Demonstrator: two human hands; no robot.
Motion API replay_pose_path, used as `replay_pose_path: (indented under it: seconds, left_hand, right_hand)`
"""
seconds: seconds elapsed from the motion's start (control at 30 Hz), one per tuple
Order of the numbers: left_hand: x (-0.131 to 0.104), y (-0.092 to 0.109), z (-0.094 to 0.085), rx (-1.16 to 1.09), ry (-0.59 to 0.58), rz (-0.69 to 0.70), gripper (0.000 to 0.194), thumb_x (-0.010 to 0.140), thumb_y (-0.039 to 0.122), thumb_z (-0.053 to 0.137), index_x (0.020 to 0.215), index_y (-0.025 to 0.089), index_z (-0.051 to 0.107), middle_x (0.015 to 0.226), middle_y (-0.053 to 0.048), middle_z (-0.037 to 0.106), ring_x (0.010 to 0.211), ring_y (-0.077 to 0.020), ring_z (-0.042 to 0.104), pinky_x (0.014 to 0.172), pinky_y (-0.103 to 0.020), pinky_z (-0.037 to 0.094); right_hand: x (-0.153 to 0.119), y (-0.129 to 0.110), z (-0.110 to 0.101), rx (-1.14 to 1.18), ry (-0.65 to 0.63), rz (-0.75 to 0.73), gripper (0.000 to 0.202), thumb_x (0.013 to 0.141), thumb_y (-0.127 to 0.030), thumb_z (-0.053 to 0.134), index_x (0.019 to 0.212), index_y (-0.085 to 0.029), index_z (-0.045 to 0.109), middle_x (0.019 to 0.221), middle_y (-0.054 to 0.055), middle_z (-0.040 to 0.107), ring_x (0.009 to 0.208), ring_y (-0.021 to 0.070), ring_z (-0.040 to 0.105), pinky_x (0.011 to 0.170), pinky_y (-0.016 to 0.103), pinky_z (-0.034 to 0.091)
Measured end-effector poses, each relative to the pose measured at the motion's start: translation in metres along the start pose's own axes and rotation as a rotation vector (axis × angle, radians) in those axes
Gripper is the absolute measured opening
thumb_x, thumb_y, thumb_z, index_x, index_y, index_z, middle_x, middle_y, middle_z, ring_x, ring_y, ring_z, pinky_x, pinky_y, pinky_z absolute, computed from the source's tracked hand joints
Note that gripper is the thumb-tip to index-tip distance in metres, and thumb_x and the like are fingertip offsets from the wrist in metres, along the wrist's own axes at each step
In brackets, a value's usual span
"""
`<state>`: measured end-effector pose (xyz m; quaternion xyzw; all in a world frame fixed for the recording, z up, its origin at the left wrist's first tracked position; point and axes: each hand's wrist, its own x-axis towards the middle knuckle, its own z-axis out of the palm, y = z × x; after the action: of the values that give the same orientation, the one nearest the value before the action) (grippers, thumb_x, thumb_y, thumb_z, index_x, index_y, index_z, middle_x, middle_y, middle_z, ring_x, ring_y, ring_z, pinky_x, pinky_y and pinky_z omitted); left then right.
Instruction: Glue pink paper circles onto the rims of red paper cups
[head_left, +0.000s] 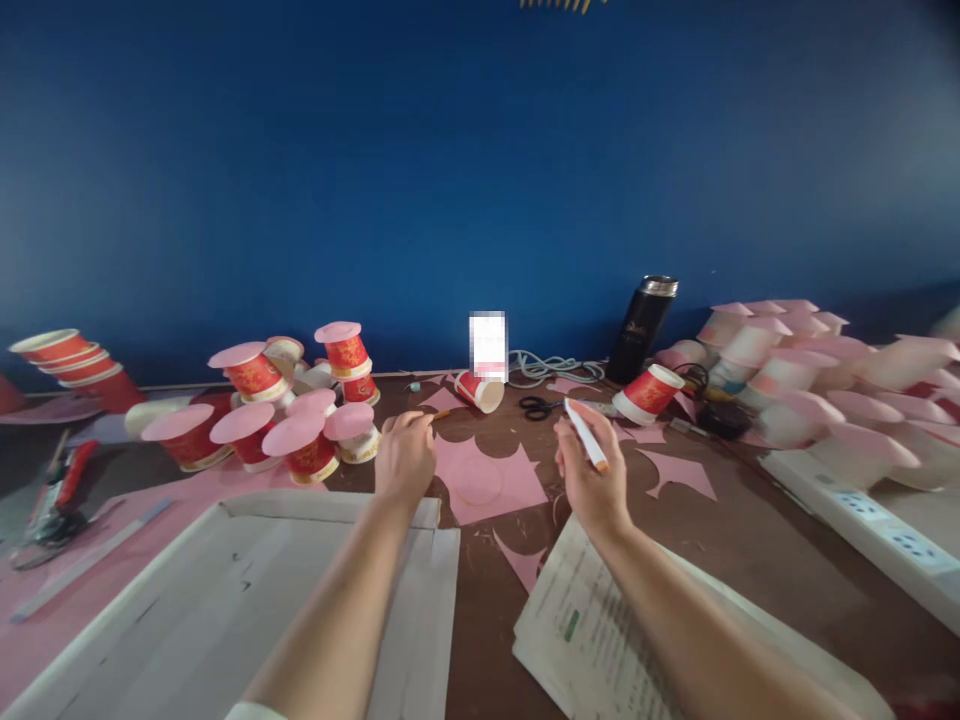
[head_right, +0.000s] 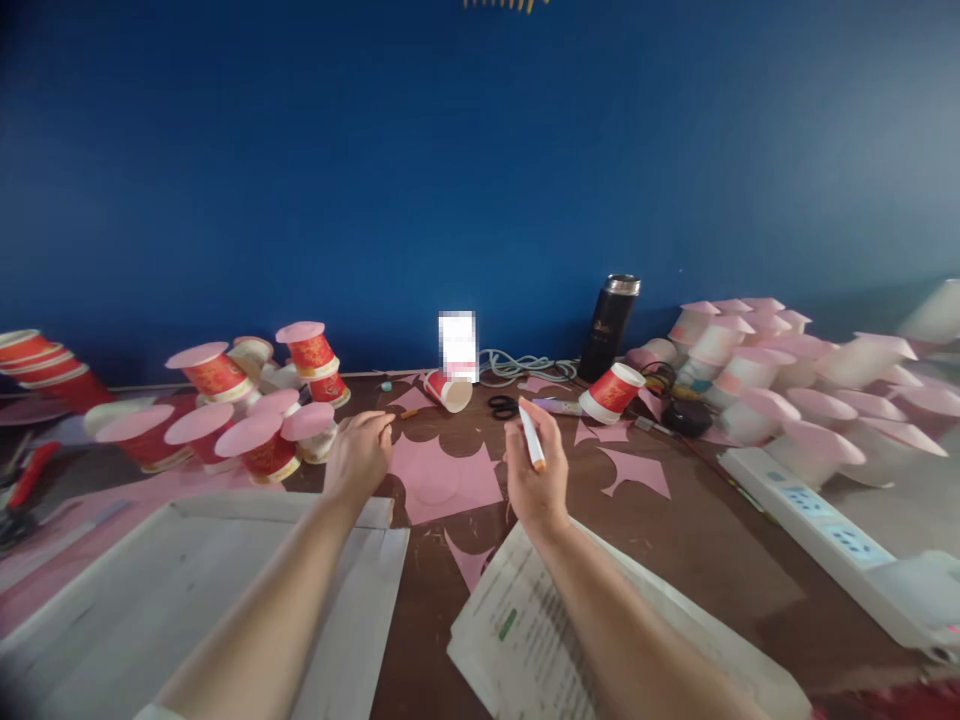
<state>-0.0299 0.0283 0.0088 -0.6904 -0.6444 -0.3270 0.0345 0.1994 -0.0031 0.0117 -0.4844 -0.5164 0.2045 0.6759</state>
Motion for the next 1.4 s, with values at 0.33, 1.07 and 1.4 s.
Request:
replay_pose_path:
  seconds: [0.33, 1.07, 1.4]
  left_hand:
    - [0.046, 0.007, 0.031, 0.369, -0.333, 0.057, 0.031, 0.084, 0.012, 0.042, 0.093, 0.012, 0.072, 0.096, -0.016, 0.067, 0.097, -0.0271, 0.058, 0.080, -0.034, 0.047]
    - [-0.025, 0.037, 0.015, -0.425, -0.063, 0.368, 0.020, 0.089, 0.025, 0.052, 0.105, 0.024, 0.063, 0.102, -0.003, 0.068, 0.095, -0.0158, 0.061, 0.086, -0.029, 0.045]
    - [-0.028, 0.041, 0.018, -0.480, -0.052, 0.399, 0.017, 0.090, 0.024, 0.052, 0.103, 0.021, 0.064, 0.100, -0.005, 0.067, 0.093, -0.0159, 0.060, 0.084, -0.029, 0.047]
  right_hand:
    - [-0.008, 0.001, 0.001, -0.106, -0.134, -0.067, 0.028, 0.085, -0.030, 0.055, 0.110, -0.020, 0.061, 0.098, 0.007, 0.065, 0.076, 0.0169, 0.062, 0.070, 0.031, 0.051]
    - [-0.014, -0.008, -0.001, -0.033, -0.304, -0.080, 0.032, 0.088, -0.041, 0.053, 0.103, -0.018, 0.069, 0.076, 0.006, 0.067, 0.072, 0.0182, 0.064, 0.060, 0.027, 0.052]
    - [-0.015, -0.009, 0.002, -0.120, -0.360, -0.097, 0.030, 0.090, -0.040, 0.050, 0.097, -0.019, 0.070, 0.091, 0.006, 0.070, 0.084, 0.0191, 0.065, 0.077, 0.028, 0.050]
